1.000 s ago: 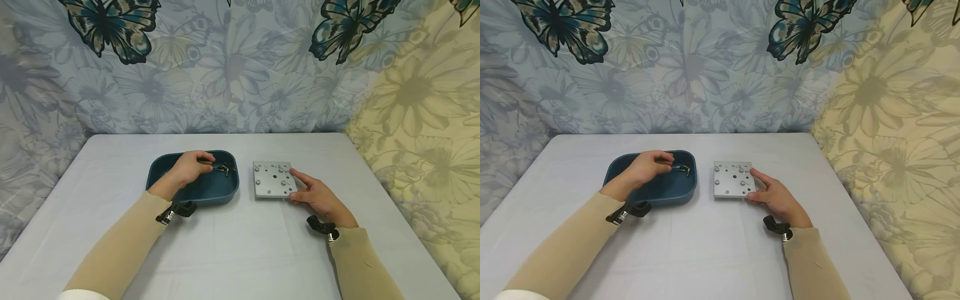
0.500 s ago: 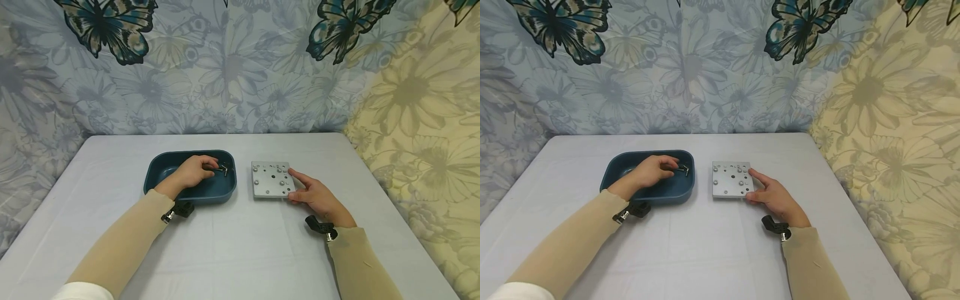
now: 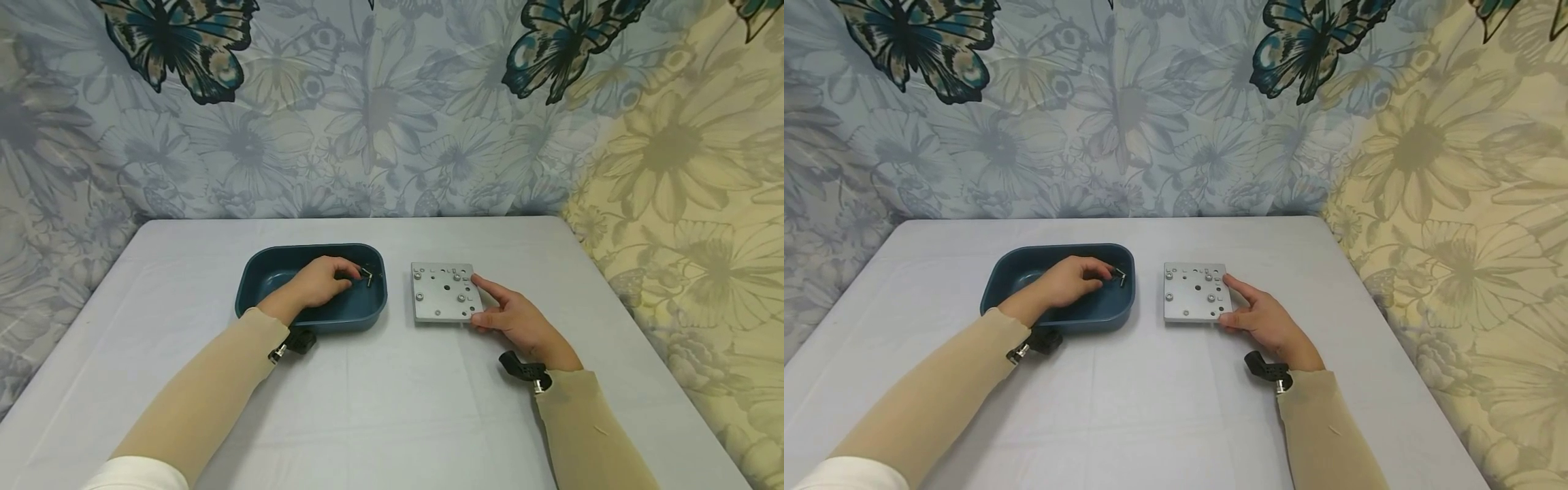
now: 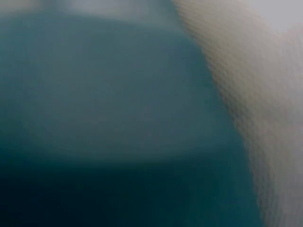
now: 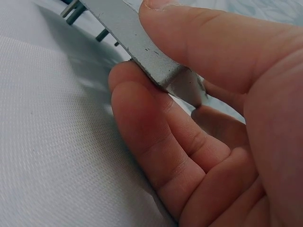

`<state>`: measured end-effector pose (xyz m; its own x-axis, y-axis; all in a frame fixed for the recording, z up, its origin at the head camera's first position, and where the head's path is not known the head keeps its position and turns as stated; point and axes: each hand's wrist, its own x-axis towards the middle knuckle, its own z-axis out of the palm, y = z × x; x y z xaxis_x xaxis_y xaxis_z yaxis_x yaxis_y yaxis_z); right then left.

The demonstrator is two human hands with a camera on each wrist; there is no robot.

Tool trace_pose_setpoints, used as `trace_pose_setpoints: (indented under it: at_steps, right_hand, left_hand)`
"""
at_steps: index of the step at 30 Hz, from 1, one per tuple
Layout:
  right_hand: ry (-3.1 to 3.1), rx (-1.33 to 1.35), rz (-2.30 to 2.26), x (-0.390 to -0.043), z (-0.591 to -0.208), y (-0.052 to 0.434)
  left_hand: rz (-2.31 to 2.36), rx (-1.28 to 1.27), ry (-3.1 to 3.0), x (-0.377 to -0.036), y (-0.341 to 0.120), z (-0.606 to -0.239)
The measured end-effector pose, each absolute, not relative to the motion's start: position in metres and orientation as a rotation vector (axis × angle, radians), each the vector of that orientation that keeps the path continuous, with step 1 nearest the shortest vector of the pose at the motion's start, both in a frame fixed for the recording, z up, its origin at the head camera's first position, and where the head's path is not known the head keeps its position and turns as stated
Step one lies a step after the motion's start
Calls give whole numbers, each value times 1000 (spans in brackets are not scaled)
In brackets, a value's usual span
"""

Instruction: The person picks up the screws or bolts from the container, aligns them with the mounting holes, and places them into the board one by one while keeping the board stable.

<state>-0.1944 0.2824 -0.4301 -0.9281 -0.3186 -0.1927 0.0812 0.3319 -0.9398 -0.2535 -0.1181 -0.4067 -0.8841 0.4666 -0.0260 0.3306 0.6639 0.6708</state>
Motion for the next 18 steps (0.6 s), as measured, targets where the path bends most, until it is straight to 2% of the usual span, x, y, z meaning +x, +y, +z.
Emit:
trace_pose_setpoints:
  at_steps: [18]
  right_hand:
    - [2256,-220,-1642,-195,-430,283]
  left_hand:
    - [872,664,2701,-253,-116,-409]
